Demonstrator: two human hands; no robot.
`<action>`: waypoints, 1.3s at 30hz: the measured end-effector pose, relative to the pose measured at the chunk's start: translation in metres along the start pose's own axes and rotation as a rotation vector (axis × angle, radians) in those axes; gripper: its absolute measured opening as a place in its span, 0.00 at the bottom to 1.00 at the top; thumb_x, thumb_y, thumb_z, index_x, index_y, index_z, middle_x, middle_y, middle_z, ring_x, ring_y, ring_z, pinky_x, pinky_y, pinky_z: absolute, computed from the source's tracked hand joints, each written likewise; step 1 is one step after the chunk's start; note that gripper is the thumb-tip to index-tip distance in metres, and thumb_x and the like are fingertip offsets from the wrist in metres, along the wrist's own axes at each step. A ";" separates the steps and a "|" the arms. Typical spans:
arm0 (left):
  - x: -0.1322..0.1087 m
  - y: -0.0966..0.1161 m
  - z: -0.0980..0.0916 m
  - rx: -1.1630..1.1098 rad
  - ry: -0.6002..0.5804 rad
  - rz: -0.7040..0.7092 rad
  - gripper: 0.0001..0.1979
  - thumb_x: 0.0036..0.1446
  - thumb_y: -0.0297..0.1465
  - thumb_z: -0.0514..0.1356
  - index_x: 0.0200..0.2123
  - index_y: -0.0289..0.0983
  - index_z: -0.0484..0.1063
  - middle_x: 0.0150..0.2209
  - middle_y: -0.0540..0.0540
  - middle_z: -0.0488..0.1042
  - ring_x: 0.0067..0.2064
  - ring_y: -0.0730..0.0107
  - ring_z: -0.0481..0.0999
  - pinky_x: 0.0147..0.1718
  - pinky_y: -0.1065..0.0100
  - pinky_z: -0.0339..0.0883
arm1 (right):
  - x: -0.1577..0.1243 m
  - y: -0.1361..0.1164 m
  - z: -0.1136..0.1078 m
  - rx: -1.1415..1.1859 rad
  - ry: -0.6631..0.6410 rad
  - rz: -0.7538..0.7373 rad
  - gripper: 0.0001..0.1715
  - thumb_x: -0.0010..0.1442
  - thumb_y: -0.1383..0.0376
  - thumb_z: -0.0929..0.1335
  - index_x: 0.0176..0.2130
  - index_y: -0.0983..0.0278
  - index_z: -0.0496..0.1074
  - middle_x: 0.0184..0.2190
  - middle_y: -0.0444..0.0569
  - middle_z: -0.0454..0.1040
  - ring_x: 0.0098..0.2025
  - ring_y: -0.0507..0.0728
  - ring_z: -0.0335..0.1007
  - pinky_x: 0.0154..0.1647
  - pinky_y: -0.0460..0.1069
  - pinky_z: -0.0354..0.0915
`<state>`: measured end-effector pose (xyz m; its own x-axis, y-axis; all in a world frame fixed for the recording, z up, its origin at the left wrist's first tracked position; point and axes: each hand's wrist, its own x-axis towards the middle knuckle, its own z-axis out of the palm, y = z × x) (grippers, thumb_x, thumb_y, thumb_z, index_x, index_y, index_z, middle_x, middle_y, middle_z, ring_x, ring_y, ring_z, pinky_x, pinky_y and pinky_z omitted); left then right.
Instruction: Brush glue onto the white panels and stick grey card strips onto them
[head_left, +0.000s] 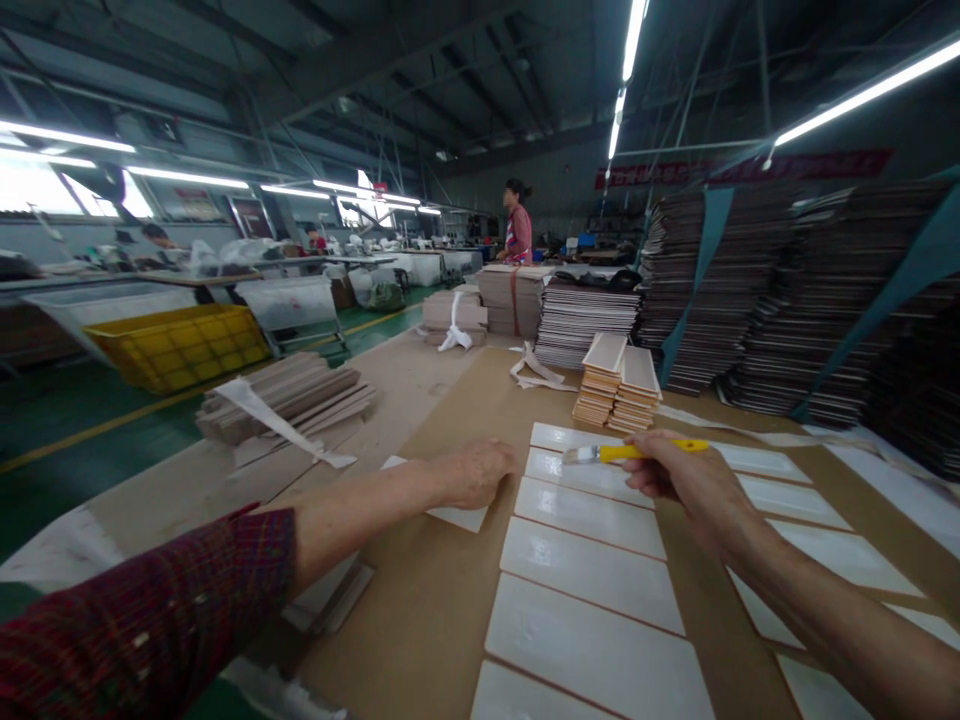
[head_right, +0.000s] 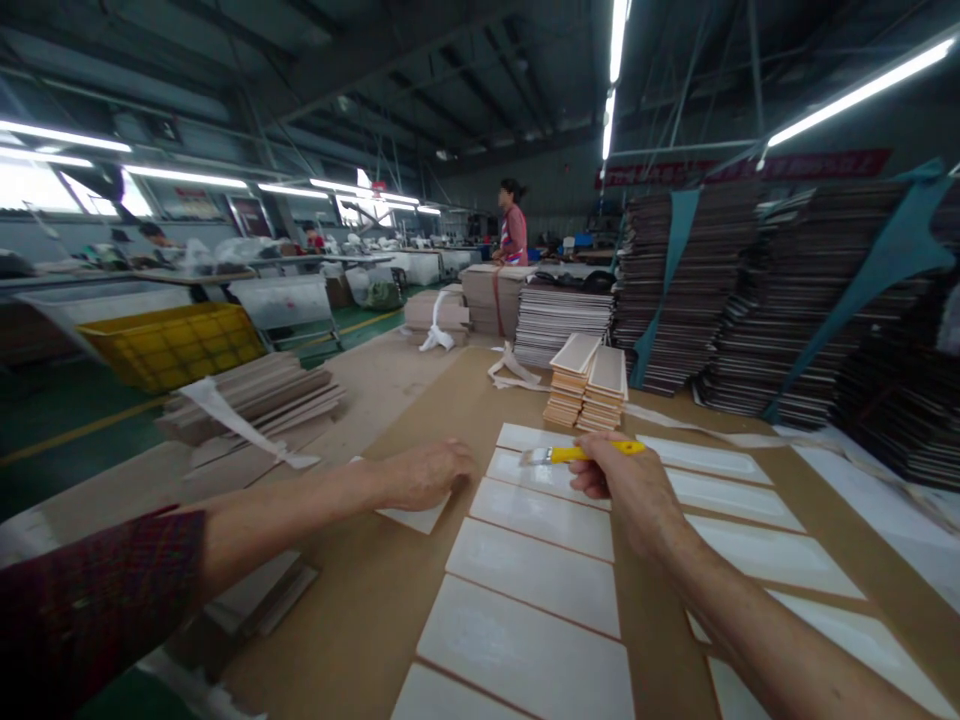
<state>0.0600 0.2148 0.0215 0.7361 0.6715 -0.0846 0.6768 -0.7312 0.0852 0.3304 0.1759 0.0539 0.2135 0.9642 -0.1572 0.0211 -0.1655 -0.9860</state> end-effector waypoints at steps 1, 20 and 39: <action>0.002 -0.003 -0.001 0.010 0.005 -0.010 0.12 0.49 0.15 0.58 0.32 0.36 0.74 0.38 0.43 0.78 0.45 0.60 0.76 0.53 0.62 0.67 | 0.007 0.000 0.001 0.008 0.014 -0.010 0.05 0.60 0.68 0.67 0.33 0.67 0.75 0.24 0.49 0.77 0.20 0.50 0.71 0.19 0.40 0.66; 0.050 -0.025 0.017 0.020 0.037 -0.055 0.20 0.54 0.17 0.55 0.49 0.33 0.73 0.52 0.36 0.74 0.54 0.54 0.73 0.57 0.57 0.64 | 0.079 0.022 0.054 -0.083 -0.041 0.026 0.13 0.70 0.59 0.69 0.40 0.68 0.72 0.31 0.43 0.73 0.26 0.49 0.69 0.26 0.44 0.69; 0.051 -0.030 0.021 0.015 0.066 -0.068 0.23 0.51 0.15 0.54 0.49 0.34 0.75 0.51 0.38 0.75 0.54 0.56 0.74 0.58 0.58 0.64 | 0.099 0.020 -0.008 -0.371 -0.007 0.042 0.14 0.70 0.57 0.68 0.41 0.67 0.72 0.34 0.45 0.73 0.29 0.50 0.70 0.30 0.46 0.70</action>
<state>0.0771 0.2683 -0.0065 0.6872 0.7261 -0.0240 0.7258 -0.6847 0.0667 0.3596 0.2665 0.0191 0.2147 0.9563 -0.1988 0.3655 -0.2674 -0.8916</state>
